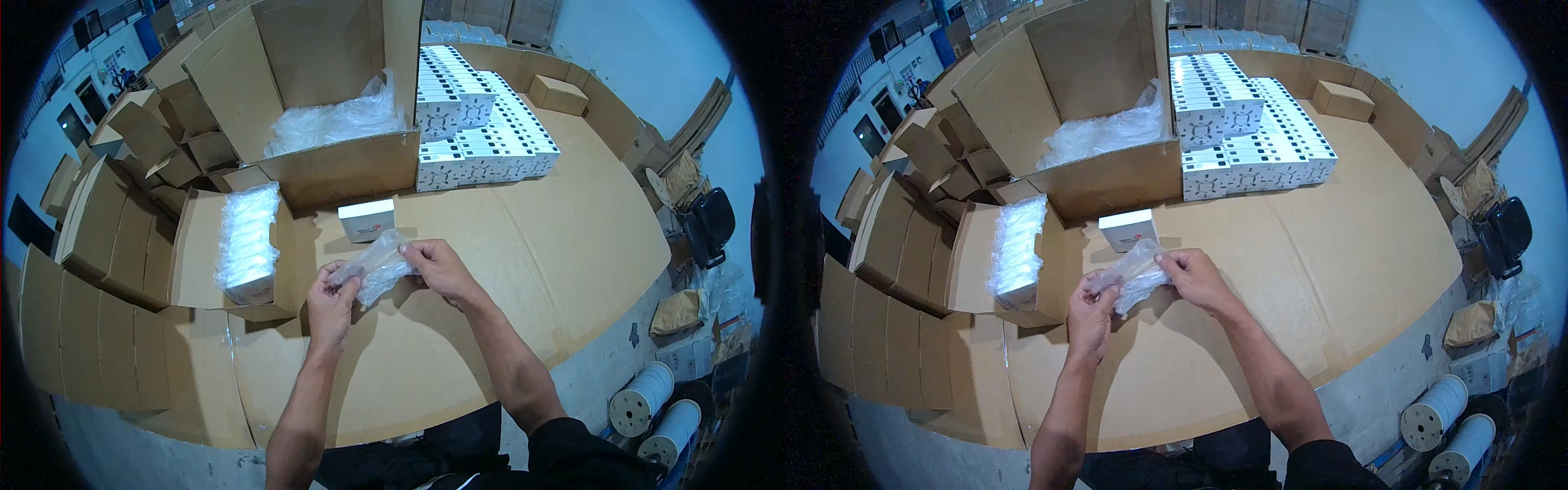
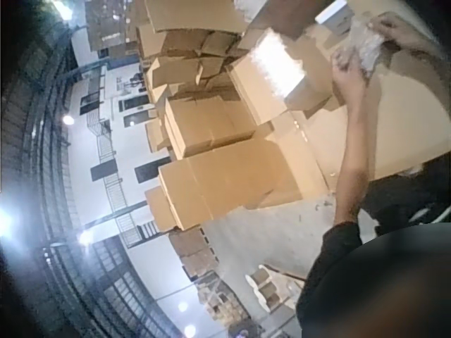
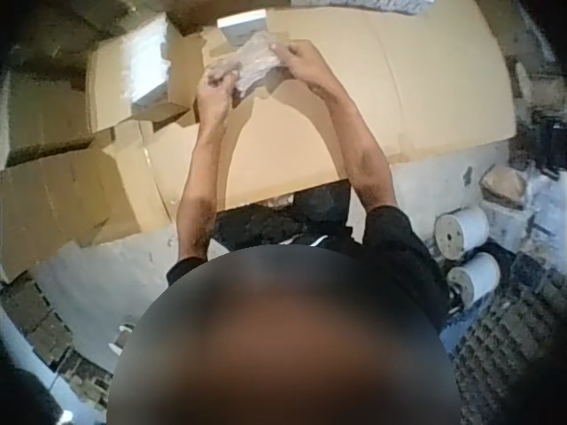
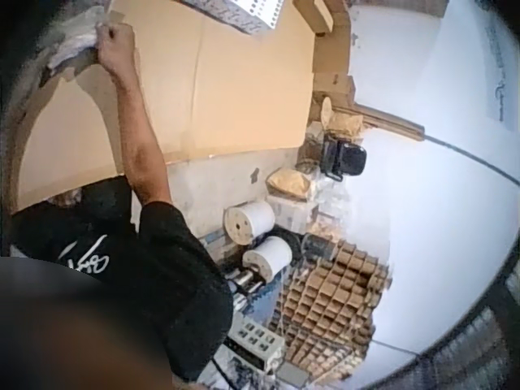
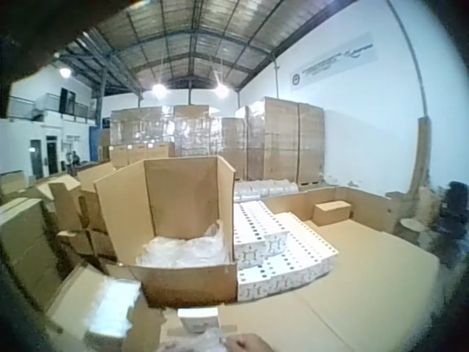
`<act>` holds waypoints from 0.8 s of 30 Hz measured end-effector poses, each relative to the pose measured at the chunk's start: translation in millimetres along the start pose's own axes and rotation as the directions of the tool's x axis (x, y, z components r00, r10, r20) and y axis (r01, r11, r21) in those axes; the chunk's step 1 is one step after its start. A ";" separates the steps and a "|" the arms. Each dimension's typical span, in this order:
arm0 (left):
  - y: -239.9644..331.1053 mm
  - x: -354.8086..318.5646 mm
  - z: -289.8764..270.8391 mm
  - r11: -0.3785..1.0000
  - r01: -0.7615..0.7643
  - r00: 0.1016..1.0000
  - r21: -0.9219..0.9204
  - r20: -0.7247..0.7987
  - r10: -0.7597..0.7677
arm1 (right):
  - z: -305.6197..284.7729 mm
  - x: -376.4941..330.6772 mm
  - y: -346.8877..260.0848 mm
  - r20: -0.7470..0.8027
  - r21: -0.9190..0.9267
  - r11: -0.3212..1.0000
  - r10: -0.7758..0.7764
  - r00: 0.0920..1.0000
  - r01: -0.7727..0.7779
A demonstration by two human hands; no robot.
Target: Placing small white product boxes into protective bubble-wrap bags.
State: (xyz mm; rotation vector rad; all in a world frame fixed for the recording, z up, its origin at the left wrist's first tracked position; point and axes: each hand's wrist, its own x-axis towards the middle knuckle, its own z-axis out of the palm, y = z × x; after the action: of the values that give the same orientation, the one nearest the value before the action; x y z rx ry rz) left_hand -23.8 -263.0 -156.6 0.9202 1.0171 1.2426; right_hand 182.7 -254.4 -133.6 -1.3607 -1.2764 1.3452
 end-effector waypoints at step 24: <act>5.9 -3.3 1.5 0.987 -0.068 0.998 0.145 0.028 0.065 | 16.9 -1.7 -2.2 -0.224 -0.382 0.845 -0.477 0.850 0.374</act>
State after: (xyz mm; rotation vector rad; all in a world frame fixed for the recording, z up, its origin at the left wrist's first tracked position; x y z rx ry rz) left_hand -24.2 -265.6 -150.2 1.0868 1.0777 1.2220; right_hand 165.9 -257.3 -132.7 -1.3285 -1.5123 0.5955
